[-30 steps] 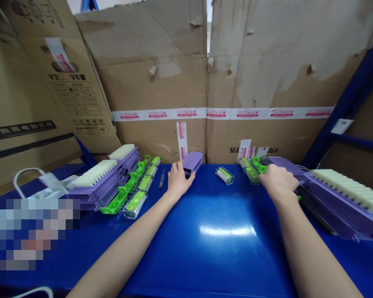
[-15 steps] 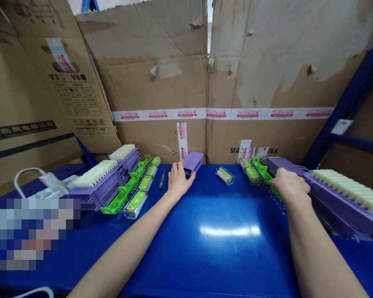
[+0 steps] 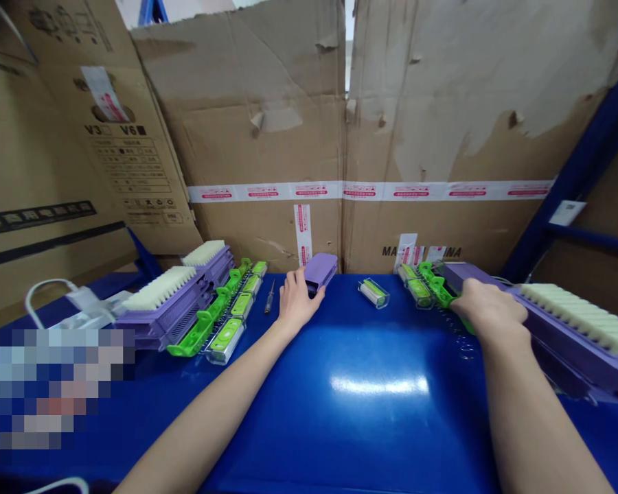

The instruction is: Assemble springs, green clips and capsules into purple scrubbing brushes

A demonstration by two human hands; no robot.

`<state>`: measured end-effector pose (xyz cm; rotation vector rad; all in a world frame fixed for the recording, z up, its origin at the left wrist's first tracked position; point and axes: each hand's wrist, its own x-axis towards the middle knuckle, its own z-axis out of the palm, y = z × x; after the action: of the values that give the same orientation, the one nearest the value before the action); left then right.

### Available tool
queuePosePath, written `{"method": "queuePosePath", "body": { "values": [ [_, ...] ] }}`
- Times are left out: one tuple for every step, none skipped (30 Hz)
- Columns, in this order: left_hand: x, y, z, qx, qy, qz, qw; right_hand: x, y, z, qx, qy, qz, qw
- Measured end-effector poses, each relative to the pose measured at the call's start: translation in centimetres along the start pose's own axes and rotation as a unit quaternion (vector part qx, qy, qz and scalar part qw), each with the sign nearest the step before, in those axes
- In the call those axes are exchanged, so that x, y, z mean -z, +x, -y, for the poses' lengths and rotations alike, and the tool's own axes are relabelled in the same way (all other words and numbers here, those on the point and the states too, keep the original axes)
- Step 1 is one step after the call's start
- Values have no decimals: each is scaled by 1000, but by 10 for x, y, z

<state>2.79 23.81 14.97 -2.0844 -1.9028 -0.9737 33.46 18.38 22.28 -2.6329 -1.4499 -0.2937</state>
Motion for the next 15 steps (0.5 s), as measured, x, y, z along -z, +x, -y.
{"method": "queuePosePath", "body": {
  "values": [
    [0, 0, 0, 0, 0, 0, 1000, 9, -5, 1, -13, 8, 15, 1000],
    [1, 0, 0, 0, -1, 1, 1000, 18, -11, 4, -23, 14, 8, 1000],
    [1, 0, 0, -1, -2, 1, 1000, 26, -17, 9, -10, 23, -20, 999],
    [1, 0, 0, -1, -3, 2, 1000, 33, -24, 15, 1, 31, -61, 998],
    [1, 0, -1, -2, -4, 2, 1000, 37, -31, 24, 21, 40, -109, 993],
    [1, 0, 0, -2, -5, 2, 1000, 38, -36, 33, 39, 54, -153, 986],
    [1, 0, 0, -3, -6, 1, 1000, 36, -41, 45, 64, 71, -191, 977],
    [1, 0, 0, -3, -5, 0, 1000, 31, -45, 57, 89, 93, -229, 965],
    [1, 0, 0, -3, -4, -2, 1000, 23, -48, 69, 142, 118, -244, 952],
    [0, 0, 0, -3, -3, -4, 1000, 13, -50, 80, 180, 146, -253, 939],
    [0, 0, 0, -4, -2, -6, 1000, 2, -52, 91, 222, 171, -247, 928],
    [-1, 0, 0, -5, -2, -8, 1000, -9, -55, 101, 257, 194, -235, 917],
    [-1, 0, 0, -6, -3, -9, 1000, -19, -58, 109, 287, 213, -218, 908],
    [-1, 0, 0, -7, -3, -10, 1000, -27, -61, 116, 310, 238, -200, 898],
    [-1, 0, 0, -7, -2, -9, 1000, -34, -65, 122, 326, 263, -183, 889]
  ]
}}
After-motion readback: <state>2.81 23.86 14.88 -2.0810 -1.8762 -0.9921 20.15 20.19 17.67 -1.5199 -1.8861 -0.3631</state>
